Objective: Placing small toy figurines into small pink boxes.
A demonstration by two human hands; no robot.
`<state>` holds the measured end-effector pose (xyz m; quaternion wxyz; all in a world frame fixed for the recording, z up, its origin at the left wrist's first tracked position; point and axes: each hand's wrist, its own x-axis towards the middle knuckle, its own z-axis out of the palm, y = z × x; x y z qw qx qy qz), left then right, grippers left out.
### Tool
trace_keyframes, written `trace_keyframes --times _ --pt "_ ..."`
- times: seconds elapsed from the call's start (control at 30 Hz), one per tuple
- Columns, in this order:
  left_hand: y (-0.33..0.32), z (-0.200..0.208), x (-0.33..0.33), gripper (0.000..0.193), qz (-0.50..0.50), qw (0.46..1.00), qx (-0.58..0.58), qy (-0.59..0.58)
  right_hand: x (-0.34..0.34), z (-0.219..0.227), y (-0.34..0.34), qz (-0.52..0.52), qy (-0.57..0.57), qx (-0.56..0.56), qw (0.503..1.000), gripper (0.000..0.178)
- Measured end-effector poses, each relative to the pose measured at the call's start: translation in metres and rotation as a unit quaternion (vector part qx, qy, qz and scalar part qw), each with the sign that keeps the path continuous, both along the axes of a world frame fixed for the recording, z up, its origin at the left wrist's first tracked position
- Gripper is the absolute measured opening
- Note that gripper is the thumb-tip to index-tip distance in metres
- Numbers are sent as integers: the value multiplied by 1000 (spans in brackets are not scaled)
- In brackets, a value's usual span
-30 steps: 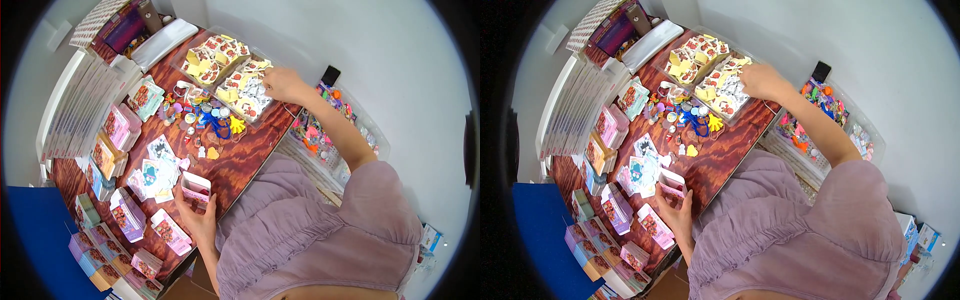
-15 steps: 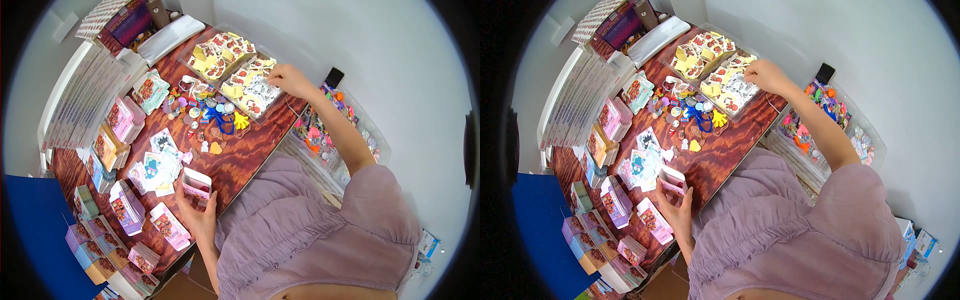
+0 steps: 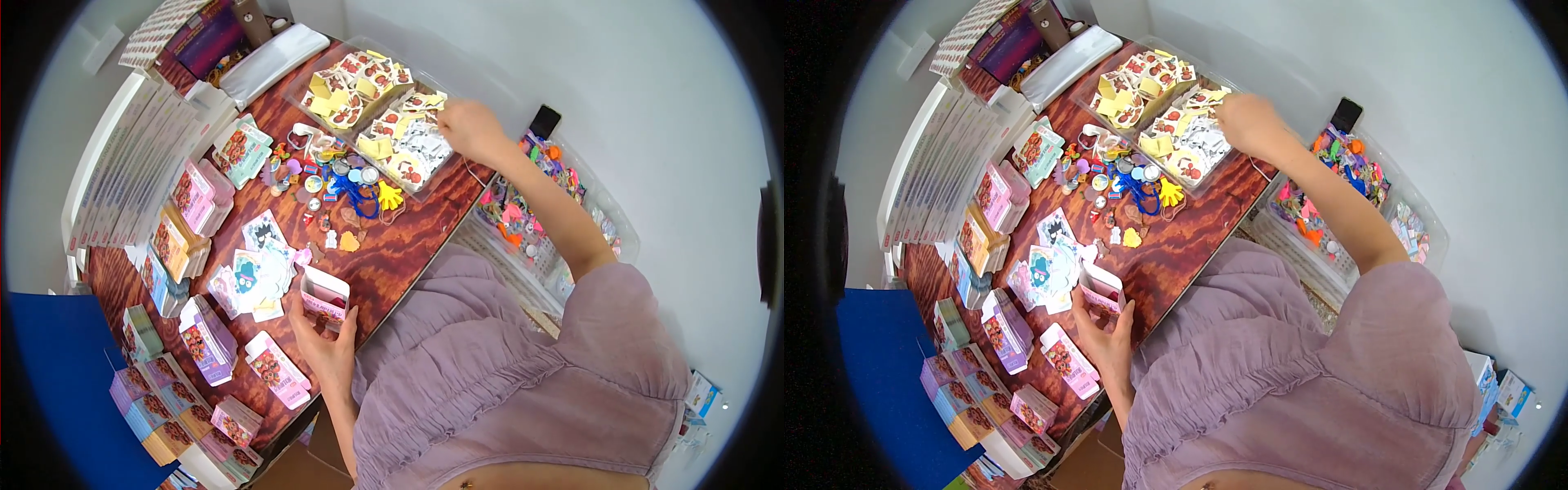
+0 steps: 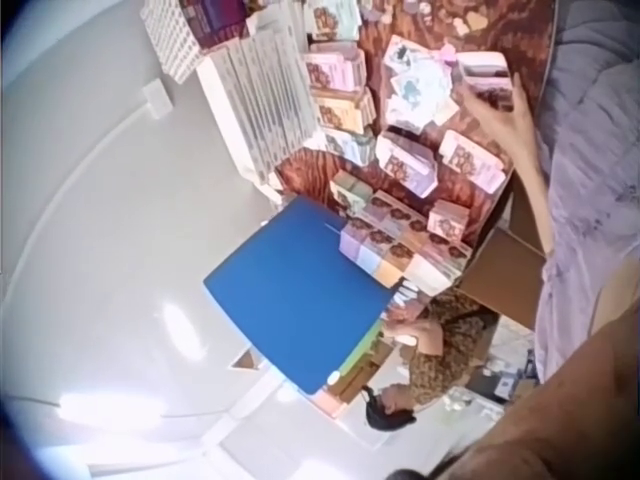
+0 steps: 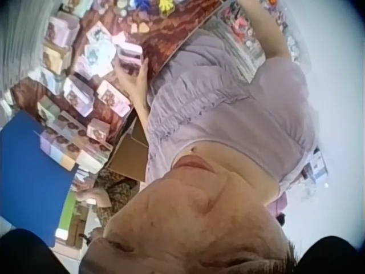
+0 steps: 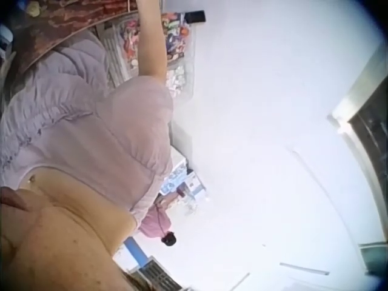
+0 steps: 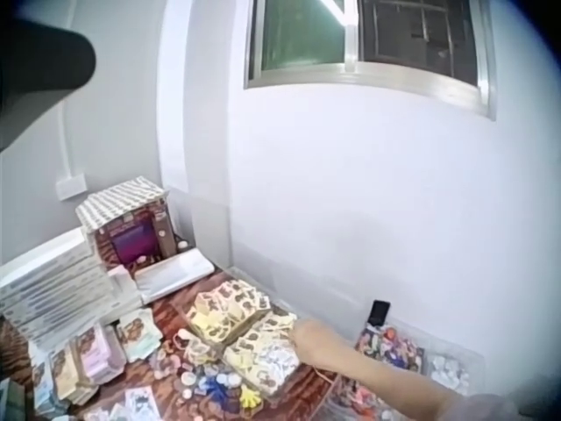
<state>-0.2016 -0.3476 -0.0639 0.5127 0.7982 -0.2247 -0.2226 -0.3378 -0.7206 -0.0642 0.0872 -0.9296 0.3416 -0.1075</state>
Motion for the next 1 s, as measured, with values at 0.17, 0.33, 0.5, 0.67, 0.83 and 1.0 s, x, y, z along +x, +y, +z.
trace_keyframes --times 0.17,0.33,0.5,0.67,0.83,1.0 --pt "1 -1 0 79 -1 1000 4 1 12 10 18 33 91 -5 995 23" --pt "0 -1 1 78 -5 1000 3 -17 8 -22 -4 19 47 -52 997 25" --pt "4 -4 4 77 -1 1000 -1 -27 1 -6 -10 -1 -45 118 992 25" --pt "-6 3 4 70 -35 994 8 -103 24 42 37 -3 -161 482 861 18" --pt "-14 11 2 74 -44 990 39 -127 70 49 132 219 -163 600 752 16" --pt "-5 -2 1 71 -15 978 31 -208 99 36 198 321 -66 293 898 13"
